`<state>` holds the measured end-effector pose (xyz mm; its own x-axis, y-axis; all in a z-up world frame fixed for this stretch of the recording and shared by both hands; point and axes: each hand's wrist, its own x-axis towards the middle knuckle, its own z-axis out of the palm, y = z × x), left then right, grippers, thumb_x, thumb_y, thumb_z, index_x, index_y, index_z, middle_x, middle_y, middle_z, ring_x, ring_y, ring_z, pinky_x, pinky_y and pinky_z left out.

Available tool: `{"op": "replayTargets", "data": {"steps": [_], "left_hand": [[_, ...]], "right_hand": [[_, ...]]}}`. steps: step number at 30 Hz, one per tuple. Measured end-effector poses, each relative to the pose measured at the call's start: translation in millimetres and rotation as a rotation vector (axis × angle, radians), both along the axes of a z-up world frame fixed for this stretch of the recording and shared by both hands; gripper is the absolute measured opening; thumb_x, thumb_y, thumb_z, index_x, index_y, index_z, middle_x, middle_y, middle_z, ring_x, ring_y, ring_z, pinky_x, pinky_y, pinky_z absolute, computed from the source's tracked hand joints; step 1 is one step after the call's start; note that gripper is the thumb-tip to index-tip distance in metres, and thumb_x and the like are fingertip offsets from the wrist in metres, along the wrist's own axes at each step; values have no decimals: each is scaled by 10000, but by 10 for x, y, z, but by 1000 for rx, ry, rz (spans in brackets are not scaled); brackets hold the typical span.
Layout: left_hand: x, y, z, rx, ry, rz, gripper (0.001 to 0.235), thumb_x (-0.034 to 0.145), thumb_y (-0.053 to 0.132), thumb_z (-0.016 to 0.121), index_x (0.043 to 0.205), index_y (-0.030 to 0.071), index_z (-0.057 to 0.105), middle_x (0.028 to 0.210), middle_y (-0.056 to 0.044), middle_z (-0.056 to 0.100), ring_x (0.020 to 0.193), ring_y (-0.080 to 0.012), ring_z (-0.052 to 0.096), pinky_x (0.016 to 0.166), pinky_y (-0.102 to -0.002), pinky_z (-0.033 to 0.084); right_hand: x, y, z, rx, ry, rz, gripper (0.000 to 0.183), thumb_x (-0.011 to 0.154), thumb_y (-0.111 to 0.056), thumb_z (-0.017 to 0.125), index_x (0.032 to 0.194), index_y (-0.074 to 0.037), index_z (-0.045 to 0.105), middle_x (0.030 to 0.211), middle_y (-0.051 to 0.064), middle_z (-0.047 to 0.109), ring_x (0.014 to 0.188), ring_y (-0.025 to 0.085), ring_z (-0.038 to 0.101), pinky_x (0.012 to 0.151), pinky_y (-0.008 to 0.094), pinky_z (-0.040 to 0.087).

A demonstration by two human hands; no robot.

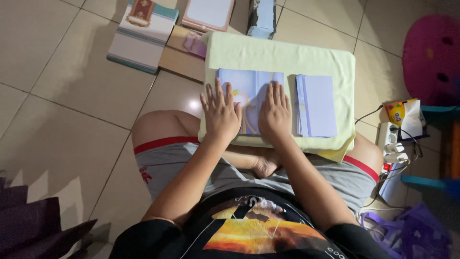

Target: The person flattens paper cards by pressing them with their hands and inspects the folds.

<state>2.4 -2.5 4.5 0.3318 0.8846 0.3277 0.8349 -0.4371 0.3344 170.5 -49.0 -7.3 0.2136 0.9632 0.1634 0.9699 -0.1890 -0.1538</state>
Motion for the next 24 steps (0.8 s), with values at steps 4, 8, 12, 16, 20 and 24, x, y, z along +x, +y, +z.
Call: {"op": "replayTargets", "data": {"steps": [4, 8, 12, 16, 20, 24], "left_hand": [[290, -24, -10, -4, 67, -8, 655, 954, 330, 633, 1460, -62, 496, 1565, -351, 359, 1520, -484, 233, 1200, -668, 137], [626, 286, -228, -136, 63, -272, 567, 996, 257, 546, 1535, 102, 460, 1651, -174, 311, 1541, -396, 233, 1205, -679, 149], [686, 452, -399, -49, 49, -241, 587, 1003, 301, 545, 1558, 136, 443, 1662, -135, 312, 1534, -381, 276, 1200, -688, 170], [342, 86, -27, -10, 66, -208, 554, 1006, 314, 538, 1531, 146, 482, 1624, -169, 373, 1509, -386, 326, 1191, -663, 203], [104, -62, 81, -27, 44, -30, 534, 1020, 278, 478, 1530, 121, 478, 1607, -206, 381, 1469, -449, 357, 1137, -651, 279], [134, -58, 89, 7, 59, 69, 540, 1017, 300, 471, 1515, 92, 496, 1583, -239, 398, 1406, -514, 409, 1082, -669, 319]], "right_hand": [[-81, -127, 104, -12, 56, -27, 628, 1013, -228, 409, 1604, -35, 323, 1645, 222, 320, 1524, 379, 297, 1197, 496, 296], [-91, -87, 99, -45, 73, -33, 654, 1003, -249, 402, 1610, -33, 285, 1658, 237, 270, 1542, 395, 243, 1209, 510, 272], [-112, -106, 167, -30, 66, -36, 643, 997, -236, 396, 1602, -39, 303, 1646, 229, 298, 1534, 385, 269, 1197, 505, 296], [-58, -94, 73, -14, 69, -31, 649, 988, -250, 407, 1598, -44, 319, 1643, 232, 303, 1532, 394, 271, 1190, 516, 307], [-99, -124, 99, -15, 24, -32, 663, 992, -281, 419, 1597, -30, 317, 1644, 248, 291, 1531, 404, 267, 1199, 558, 253], [-220, -274, 40, 30, -22, 61, 666, 998, -276, 457, 1580, 27, 343, 1610, 293, 340, 1499, 435, 325, 1177, 554, 303]]}}
